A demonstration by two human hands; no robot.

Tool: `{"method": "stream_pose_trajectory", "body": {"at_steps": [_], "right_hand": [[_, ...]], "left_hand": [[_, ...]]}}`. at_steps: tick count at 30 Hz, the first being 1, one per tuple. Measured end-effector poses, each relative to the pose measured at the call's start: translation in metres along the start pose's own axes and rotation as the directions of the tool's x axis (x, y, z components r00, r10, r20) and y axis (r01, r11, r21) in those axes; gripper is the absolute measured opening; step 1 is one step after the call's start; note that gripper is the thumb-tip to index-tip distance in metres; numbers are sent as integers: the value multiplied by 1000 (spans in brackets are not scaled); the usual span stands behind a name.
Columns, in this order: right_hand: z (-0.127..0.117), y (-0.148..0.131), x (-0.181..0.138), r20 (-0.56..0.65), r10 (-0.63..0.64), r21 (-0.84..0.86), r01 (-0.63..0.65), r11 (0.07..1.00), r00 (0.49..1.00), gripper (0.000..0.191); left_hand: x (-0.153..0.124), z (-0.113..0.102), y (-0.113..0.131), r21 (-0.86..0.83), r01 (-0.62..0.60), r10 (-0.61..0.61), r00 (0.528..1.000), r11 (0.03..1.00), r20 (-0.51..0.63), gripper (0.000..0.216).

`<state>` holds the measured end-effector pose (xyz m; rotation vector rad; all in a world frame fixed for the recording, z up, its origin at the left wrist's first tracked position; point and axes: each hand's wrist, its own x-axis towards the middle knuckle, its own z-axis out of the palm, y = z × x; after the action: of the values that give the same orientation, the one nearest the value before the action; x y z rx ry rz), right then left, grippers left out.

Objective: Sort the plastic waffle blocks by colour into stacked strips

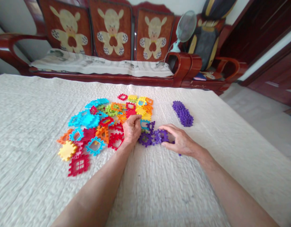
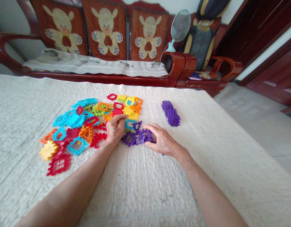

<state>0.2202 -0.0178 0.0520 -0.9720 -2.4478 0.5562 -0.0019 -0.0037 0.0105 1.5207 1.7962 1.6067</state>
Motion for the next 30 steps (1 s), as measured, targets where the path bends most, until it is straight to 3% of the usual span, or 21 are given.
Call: {"method": "stream_pose_trajectory", "body": {"at_steps": [11,16,20,22,27,30], "right_hand": [[-17,19,-3,-76,55,-119,-63,991,996,53],[-9,24,-5,-98,92,-181,-109,977,991,58],[6,15,1,-281,257,-227,-324,919,925,56],[13,11,5,-309,320,-254,-402,880,896,57],[18,10,10,-299,361,-249,-437,864,883,51],[14,10,7,-419,283,-155,-375,914,863,52]], "left_hand": [[0,0,0,14,5,-5,1000,1000,1,28],[0,-1,2,41,6,-6,1000,999,0,27],[0,-2,4,44,4,-4,1000,999,3,26],[1,-2,4,46,1,-1,1000,999,4,26],[0,-1,0,50,-17,17,1000,999,6,27],[0,-1,-2,56,-16,16,1000,998,8,27]]}}
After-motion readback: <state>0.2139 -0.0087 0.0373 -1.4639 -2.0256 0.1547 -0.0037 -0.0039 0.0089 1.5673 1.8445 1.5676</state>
